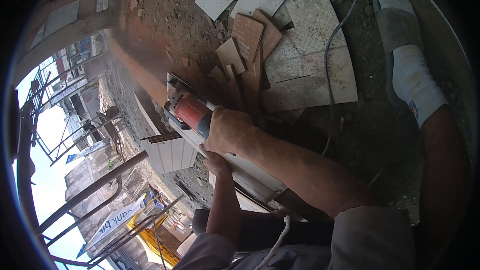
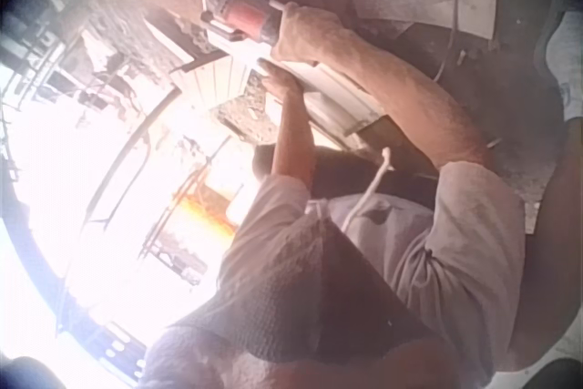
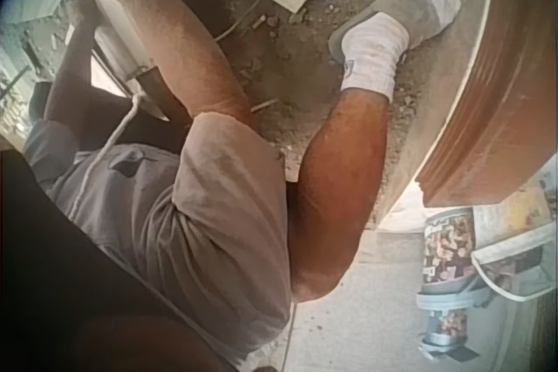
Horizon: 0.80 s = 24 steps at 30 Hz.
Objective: Cutting tiles with a hand-held angle grinder.
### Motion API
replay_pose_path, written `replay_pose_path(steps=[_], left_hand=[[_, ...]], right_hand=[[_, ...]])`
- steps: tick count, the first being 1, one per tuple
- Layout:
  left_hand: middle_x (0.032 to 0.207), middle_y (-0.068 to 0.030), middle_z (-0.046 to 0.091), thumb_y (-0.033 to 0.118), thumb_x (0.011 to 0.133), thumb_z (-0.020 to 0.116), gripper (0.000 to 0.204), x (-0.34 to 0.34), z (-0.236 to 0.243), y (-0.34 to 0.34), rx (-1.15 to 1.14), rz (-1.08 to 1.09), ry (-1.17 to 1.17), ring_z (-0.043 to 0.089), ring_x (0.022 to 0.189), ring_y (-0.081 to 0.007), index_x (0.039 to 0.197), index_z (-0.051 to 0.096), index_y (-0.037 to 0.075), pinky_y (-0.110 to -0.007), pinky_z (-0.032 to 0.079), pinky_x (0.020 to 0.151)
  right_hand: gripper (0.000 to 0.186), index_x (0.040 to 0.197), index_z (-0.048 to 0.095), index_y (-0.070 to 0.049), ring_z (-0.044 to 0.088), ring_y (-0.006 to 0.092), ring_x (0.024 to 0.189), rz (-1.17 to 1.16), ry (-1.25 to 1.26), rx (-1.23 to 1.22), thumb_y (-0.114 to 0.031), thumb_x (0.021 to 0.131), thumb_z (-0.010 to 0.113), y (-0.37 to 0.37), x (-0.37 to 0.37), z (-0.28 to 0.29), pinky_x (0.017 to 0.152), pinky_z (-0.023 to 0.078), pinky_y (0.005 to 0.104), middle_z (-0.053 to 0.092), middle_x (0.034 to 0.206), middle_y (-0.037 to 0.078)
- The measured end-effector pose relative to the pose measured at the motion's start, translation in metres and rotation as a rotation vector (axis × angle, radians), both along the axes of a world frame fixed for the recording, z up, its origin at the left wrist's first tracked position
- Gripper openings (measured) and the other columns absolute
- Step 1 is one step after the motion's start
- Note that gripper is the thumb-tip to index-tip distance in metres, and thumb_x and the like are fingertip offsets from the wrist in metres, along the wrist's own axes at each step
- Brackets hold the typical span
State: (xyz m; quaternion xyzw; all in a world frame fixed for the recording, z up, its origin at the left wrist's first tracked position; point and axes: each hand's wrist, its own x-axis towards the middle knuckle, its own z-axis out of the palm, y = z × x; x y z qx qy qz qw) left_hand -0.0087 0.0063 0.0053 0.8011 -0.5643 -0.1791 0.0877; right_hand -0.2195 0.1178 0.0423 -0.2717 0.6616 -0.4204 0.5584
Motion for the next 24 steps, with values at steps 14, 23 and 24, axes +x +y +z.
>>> replay_pose_path(steps=[14, 23, 24], left_hand=[[0.104, -0.0325, 0.064, 0.076, 0.087, 0.037, 0.099, 0.0062, -0.006, -0.0051, -0.063, -0.001, -0.037, 0.062, 0.097, -0.0423, 0.108, 0.06, -0.019, -0.048, 0.047, 0.089], [0.099, -0.0316, 0.065, 0.073, 0.089, 0.038, 0.095, 0.0035, -0.0053, -0.0027, -0.086, 0.003, -0.053, 0.063, 0.093, -0.042, 0.102, 0.063, -0.017, -0.049, 0.046, 0.088], [0.108, -0.0345, 0.061, 0.076, 0.087, 0.037, 0.099, 0.0075, -0.0041, -0.0054, -0.031, -0.022, -0.056, 0.061, 0.101, -0.0434, 0.111, 0.055, -0.018, -0.047, 0.046, 0.091]], right_hand=[[0.069, 0.11, 0.048, 0.011, 0.069, 0.0391, 0.09, -0.003, 0.035, -0.011, -0.041, 0.072, 0.07, 0.0034, 0.0035, -0.0027, 0.082, 0.056, 0.042, 0.066, 0.093, 0.03], [0.069, 0.11, 0.047, 0.011, 0.07, 0.0386, 0.089, 0.003, 0.03, -0.011, -0.041, 0.072, 0.07, 0.0062, 0.0046, -0.0028, 0.082, 0.056, 0.0416, 0.067, 0.093, 0.03], [0.069, 0.11, 0.047, 0.012, 0.07, 0.0385, 0.089, 0.006, 0.025, -0.013, -0.041, 0.072, 0.069, 0.0065, 0.0046, -0.0028, 0.082, 0.056, 0.0416, 0.067, 0.093, 0.03]])
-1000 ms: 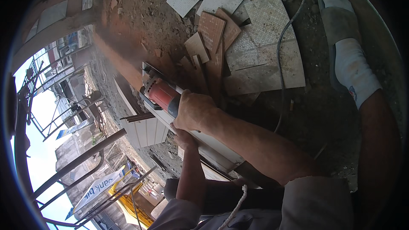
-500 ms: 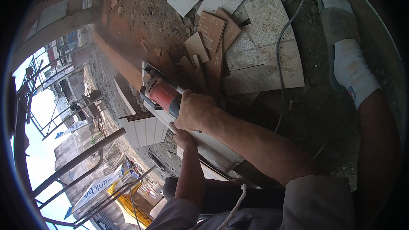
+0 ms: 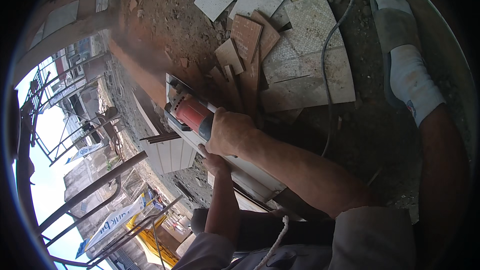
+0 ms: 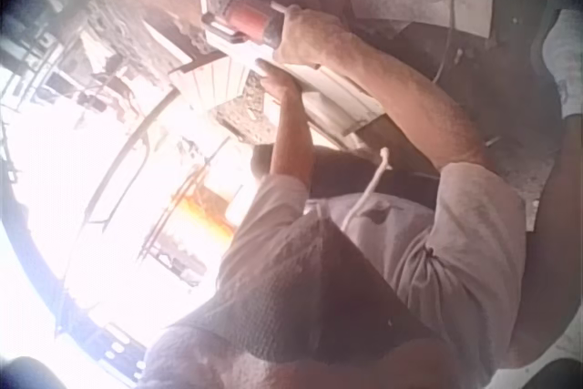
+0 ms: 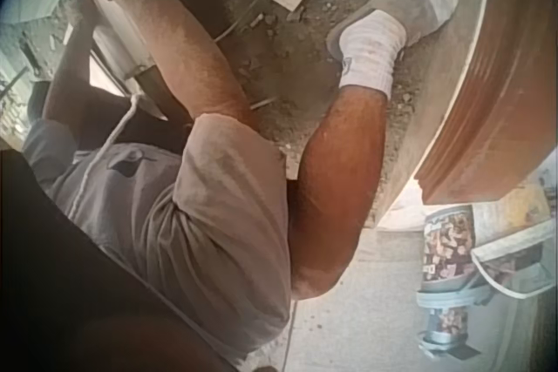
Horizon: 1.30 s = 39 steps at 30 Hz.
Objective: Cutting tiles with a hand-held angle grinder.
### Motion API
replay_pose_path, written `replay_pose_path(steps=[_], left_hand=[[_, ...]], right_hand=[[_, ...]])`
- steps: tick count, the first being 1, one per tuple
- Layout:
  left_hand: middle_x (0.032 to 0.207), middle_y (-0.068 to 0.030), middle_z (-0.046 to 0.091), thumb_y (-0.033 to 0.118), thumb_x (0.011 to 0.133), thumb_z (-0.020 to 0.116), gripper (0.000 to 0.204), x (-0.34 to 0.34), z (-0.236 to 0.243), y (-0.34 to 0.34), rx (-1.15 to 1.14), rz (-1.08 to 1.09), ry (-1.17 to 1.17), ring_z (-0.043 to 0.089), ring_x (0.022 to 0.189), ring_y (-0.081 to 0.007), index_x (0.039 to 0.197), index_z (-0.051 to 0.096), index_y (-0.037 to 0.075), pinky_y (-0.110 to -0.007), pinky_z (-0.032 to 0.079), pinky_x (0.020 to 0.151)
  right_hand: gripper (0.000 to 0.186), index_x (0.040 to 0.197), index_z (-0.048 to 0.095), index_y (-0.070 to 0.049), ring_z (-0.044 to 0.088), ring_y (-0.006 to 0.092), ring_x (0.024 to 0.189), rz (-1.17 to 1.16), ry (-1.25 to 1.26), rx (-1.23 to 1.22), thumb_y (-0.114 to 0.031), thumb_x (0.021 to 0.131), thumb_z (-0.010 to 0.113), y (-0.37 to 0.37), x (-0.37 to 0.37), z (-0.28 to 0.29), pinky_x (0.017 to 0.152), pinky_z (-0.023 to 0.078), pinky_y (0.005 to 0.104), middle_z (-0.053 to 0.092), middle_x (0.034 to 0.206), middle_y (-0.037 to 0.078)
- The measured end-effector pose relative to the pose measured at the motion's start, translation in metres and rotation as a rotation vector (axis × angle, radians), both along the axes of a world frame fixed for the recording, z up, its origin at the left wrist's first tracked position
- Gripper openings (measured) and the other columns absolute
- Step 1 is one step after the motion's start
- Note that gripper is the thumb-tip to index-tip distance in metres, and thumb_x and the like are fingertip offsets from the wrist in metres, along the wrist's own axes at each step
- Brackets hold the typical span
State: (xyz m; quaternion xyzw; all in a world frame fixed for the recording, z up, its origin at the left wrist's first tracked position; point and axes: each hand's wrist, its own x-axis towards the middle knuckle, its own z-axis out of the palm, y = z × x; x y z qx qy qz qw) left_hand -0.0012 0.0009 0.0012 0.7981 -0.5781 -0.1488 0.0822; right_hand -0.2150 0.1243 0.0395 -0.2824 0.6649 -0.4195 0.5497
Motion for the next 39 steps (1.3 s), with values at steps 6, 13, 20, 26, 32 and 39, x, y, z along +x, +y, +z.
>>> replay_pose_path(steps=[6, 13, 20, 26, 32, 39], left_hand=[[0.117, -0.0379, 0.056, 0.079, 0.085, 0.037, 0.105, 0.003, -0.001, -0.001, 0.05, -0.021, 0.014, 0.059, 0.109, -0.0447, 0.12, 0.047, -0.019, -0.045, 0.046, 0.095], [0.118, -0.0381, 0.056, 0.078, 0.085, 0.037, 0.104, 0.016, -0.007, -0.01, 0.046, -0.04, -0.04, 0.059, 0.109, -0.0447, 0.121, 0.047, -0.019, -0.045, 0.046, 0.095], [0.095, -0.0341, 0.064, 0.072, 0.09, 0.036, 0.093, 0.003, -0.009, -0.001, -0.078, -0.016, -0.055, 0.064, 0.089, -0.0437, 0.1, 0.063, -0.017, -0.051, 0.047, 0.087], [0.119, -0.0385, 0.055, 0.079, 0.085, 0.036, 0.106, 0.002, 0.001, -0.001, 0.047, -0.029, -0.012, 0.057, 0.111, -0.045, 0.121, 0.046, -0.02, -0.045, 0.044, 0.098], [0.121, -0.0383, 0.055, 0.08, 0.084, 0.035, 0.107, -0.004, 0.003, 0.008, 0.004, -0.099, -0.115, 0.057, 0.113, -0.0456, 0.123, 0.046, -0.019, -0.045, 0.044, 0.098], [0.121, -0.0374, 0.055, 0.08, 0.084, 0.035, 0.107, 0.012, 0.0, -0.009, 0.054, -0.059, -0.108, 0.057, 0.113, -0.0456, 0.126, 0.044, -0.018, -0.046, 0.045, 0.098]], right_hand=[[0.068, 0.111, 0.047, 0.012, 0.07, 0.0385, 0.089, 0.011, 0.002, 0.004, -0.04, 0.073, 0.068, 0.001, 0.0, 0.0, 0.082, 0.056, 0.0415, 0.067, 0.093, 0.03], [0.067, 0.111, 0.046, 0.012, 0.069, 0.0386, 0.09, 0.02, -0.011, 0.0, -0.039, 0.073, 0.067, 0.002, -0.002, 0.004, 0.082, 0.056, 0.0422, 0.066, 0.093, 0.031], [0.066, 0.112, 0.046, 0.01, 0.069, 0.0387, 0.09, 0.003, -0.004, 0.024, -0.038, 0.072, 0.068, 0.0, 0.0, 0.001, 0.082, 0.056, 0.043, 0.067, 0.095, 0.03], [0.07, 0.122, 0.04, 0.008, 0.069, 0.0384, 0.091, -0.018, -0.011, -0.019, -0.031, 0.072, 0.069, 0.0, 0.002, 0.005, 0.082, 0.056, 0.044, 0.066, 0.097, 0.029], [0.079, 0.133, 0.033, 0.004, 0.068, 0.0412, 0.091, -0.041, 0.141, 0.001, -0.031, 0.073, 0.071, -0.004, 0.005, 0.014, 0.082, 0.056, 0.046, 0.063, 0.102, 0.029], [0.076, 0.133, 0.033, 0.005, 0.068, 0.038, 0.094, -0.019, 0.123, -0.022, -0.026, 0.074, 0.07, -0.005, -0.002, 0.022, 0.082, 0.056, 0.0452, 0.065, 0.101, 0.028]])
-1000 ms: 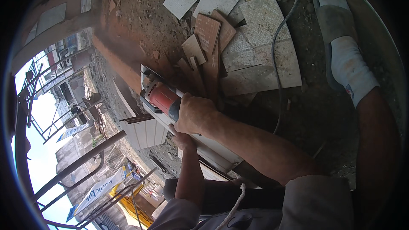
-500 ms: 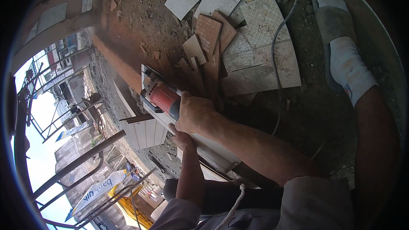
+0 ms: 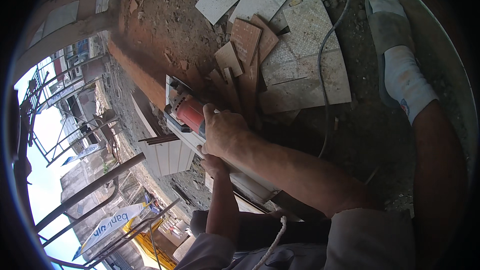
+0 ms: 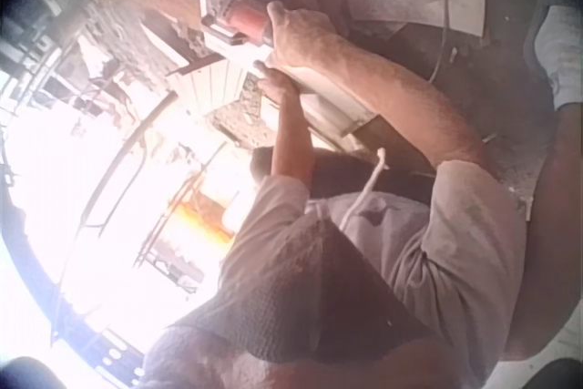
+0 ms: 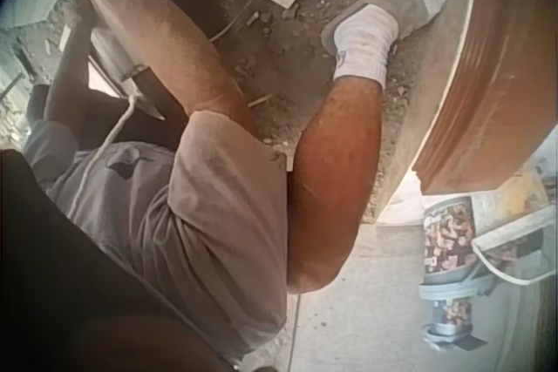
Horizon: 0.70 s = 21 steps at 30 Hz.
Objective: Cutting tiles with a hand-held angle grinder.
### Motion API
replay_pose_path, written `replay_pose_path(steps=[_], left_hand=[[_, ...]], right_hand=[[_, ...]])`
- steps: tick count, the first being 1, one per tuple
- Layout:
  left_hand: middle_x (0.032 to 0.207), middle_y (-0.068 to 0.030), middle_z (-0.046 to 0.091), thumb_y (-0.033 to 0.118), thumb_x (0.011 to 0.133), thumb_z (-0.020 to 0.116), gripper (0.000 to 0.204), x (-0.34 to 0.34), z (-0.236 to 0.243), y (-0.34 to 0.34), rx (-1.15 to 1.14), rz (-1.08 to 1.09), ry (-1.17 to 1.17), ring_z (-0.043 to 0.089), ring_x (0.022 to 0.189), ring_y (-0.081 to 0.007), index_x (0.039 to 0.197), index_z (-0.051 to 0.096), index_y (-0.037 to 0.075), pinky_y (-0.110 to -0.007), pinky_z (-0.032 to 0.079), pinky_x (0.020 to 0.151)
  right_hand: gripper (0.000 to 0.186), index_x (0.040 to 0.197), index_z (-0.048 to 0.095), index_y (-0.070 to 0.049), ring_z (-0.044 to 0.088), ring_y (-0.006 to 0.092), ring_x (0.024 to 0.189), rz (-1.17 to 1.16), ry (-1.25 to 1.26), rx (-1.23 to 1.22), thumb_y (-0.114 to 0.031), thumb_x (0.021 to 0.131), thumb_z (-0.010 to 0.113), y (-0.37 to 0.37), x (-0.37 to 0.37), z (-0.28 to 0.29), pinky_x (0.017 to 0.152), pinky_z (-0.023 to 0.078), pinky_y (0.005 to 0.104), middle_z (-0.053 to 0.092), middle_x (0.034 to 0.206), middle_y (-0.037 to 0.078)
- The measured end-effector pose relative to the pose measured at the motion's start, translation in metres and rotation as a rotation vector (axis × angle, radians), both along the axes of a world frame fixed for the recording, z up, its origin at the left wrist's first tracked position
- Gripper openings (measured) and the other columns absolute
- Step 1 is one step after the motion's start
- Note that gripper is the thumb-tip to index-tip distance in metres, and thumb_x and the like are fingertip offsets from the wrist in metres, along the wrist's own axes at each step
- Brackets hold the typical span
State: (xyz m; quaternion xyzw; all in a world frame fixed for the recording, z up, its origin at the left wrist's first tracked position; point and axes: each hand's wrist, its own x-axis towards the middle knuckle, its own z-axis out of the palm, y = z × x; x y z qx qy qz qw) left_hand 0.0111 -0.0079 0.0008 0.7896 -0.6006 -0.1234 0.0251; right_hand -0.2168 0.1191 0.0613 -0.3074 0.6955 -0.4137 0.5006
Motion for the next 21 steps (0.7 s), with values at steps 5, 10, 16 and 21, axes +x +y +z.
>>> replay_pose_path(steps=[5, 10, 16, 21], left_hand=[[0.122, -0.0377, 0.054, 0.08, 0.084, 0.034, 0.107, -0.023, 0.004, 0.016, 0.003, 0.11, 0.046, 0.056, 0.114, -0.0459, 0.127, 0.044, -0.018, -0.047, 0.044, 0.099], [0.123, -0.0374, 0.054, 0.08, 0.084, 0.034, 0.106, -0.014, 0.003, 0.009, 0.007, 0.087, 0.067, 0.056, 0.115, -0.0456, 0.126, 0.045, -0.017, -0.046, 0.044, 0.099], [0.123, -0.0376, 0.054, 0.081, 0.084, 0.034, 0.107, -0.024, 0.005, 0.019, 0.012, 0.095, 0.077, 0.056, 0.115, -0.0455, 0.125, 0.046, -0.017, -0.046, 0.043, 0.1], [0.123, -0.0374, 0.054, 0.081, 0.083, 0.034, 0.108, -0.013, 0.003, 0.008, 0.008, 0.092, 0.075, 0.056, 0.115, -0.0451, 0.125, 0.045, -0.018, -0.046, 0.043, 0.1]], right_hand=[[0.068, 0.127, 0.036, 0.005, 0.069, 0.0382, 0.091, -0.023, 0.03, 0.001, -0.022, 0.074, 0.069, 0.0, 0.003, -0.01, 0.082, 0.057, 0.0442, 0.066, 0.098, 0.028], [0.065, 0.123, 0.037, 0.007, 0.069, 0.0379, 0.09, -0.037, 0.061, -0.015, -0.021, 0.074, 0.068, -0.002, 0.007, -0.007, 0.082, 0.057, 0.0435, 0.066, 0.096, 0.028], [0.066, 0.123, 0.036, 0.008, 0.069, 0.0379, 0.089, -0.026, 0.06, -0.007, -0.021, 0.073, 0.068, 0.001, 0.007, -0.013, 0.082, 0.057, 0.0432, 0.066, 0.095, 0.028], [0.067, 0.123, 0.037, 0.009, 0.07, 0.0378, 0.088, -0.034, 0.071, -0.034, -0.023, 0.073, 0.069, 0.0, 0.009, -0.011, 0.08, 0.057, 0.0429, 0.066, 0.094, 0.028]])
